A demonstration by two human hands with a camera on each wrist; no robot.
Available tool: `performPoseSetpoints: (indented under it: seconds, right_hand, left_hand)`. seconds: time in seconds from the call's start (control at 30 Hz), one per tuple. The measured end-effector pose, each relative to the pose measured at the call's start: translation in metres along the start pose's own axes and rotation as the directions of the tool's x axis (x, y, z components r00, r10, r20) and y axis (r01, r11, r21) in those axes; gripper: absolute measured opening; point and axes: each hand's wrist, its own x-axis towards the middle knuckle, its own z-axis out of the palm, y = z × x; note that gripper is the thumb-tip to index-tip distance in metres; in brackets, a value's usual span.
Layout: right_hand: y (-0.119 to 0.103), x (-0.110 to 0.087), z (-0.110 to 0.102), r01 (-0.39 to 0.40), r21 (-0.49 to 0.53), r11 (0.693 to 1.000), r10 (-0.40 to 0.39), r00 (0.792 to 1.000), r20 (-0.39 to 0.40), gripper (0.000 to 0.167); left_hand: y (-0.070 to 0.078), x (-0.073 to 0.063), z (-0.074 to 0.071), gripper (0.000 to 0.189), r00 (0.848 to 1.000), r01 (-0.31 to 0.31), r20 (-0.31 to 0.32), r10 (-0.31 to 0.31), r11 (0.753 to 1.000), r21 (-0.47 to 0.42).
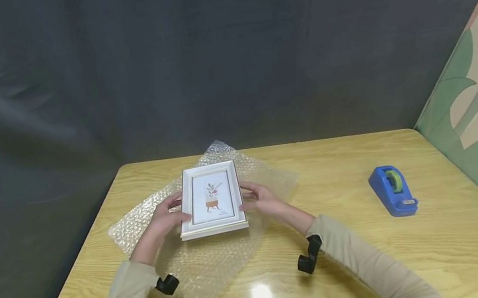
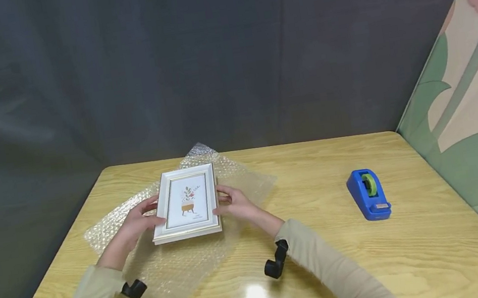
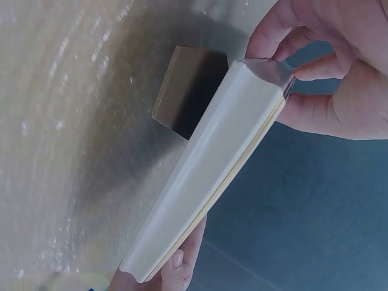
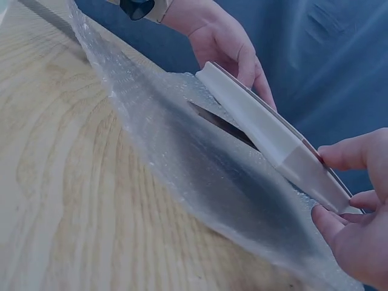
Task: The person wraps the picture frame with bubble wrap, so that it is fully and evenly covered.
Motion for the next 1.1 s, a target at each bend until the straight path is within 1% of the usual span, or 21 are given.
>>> performPoseSetpoints:
  seconds: [0.1,0.2,0.3,0.43,0.57,0.7,0.77,0.87,0.93,1.0,1.1]
  right_hand:
    - [0.004,0.001,0.003,0.0,-0.003,1.0,0.0,1.0,-0.006,0.067]
    - [0.008,0.002,0.007,0.011,-0.003,1.0,-0.011,1.0,0.012,0.068]
    - [0.014,0.003,0.01,0.032,-0.001,0.999,-0.032,0.999,0.035,0.068]
    - [0.022,0.004,0.013,0.035,-0.024,0.999,-0.034,0.999,0.032,0.069]
    - [0.027,0.006,0.015,0.013,-0.091,0.996,-0.013,1.0,0.001,0.07]
    - [0.029,0.007,0.016,-0.01,-0.152,0.988,0.005,1.0,-0.031,0.072]
    - [0.029,0.007,0.016,-0.011,-0.16,0.987,0.006,1.0,-0.029,0.072]
    - [0.029,0.006,0.015,0.041,-0.183,0.982,-0.039,0.999,0.015,0.071]
    - [0.028,0.003,0.013,0.096,-0.223,0.97,-0.084,0.994,0.064,0.068]
    - [0.026,-0.002,0.013,0.151,-0.259,0.954,-0.122,0.985,0.122,0.066]
    - [0.022,-0.012,0.013,0.209,-0.288,0.935,-0.154,0.967,0.204,0.065]
  left_hand:
    - [-0.006,0.002,0.001,0.075,1.0,0.022,-0.009,-0.022,1.0,-0.002]
    - [-0.011,0.002,0.001,0.074,0.999,0.041,-0.017,-0.041,0.999,-0.018]
    - [-0.017,0.004,0.001,0.075,0.999,0.054,-0.009,-0.054,0.998,-0.035]
    - [-0.024,0.006,0.002,0.076,0.998,0.063,0.0,-0.063,0.998,-0.004]
    - [-0.027,0.006,0.002,0.076,0.998,0.063,0.006,-0.063,0.997,0.054]
    - [-0.029,0.007,0.0,0.079,0.999,0.051,0.013,-0.052,0.995,0.087]
    - [-0.031,0.007,-0.001,0.079,0.999,0.039,0.025,-0.041,0.996,0.086]
    - [-0.034,0.004,-0.003,0.076,0.999,0.013,0.05,-0.018,0.994,0.109]
    - [-0.037,0.0,-0.005,0.072,0.998,0.002,0.064,-0.012,0.99,0.144]
    - [-0.039,-0.007,-0.007,0.071,0.997,-0.017,0.082,0.0,0.978,0.209]
    - [-0.042,-0.02,-0.011,0.071,0.992,-0.07,0.124,0.037,0.959,0.275]
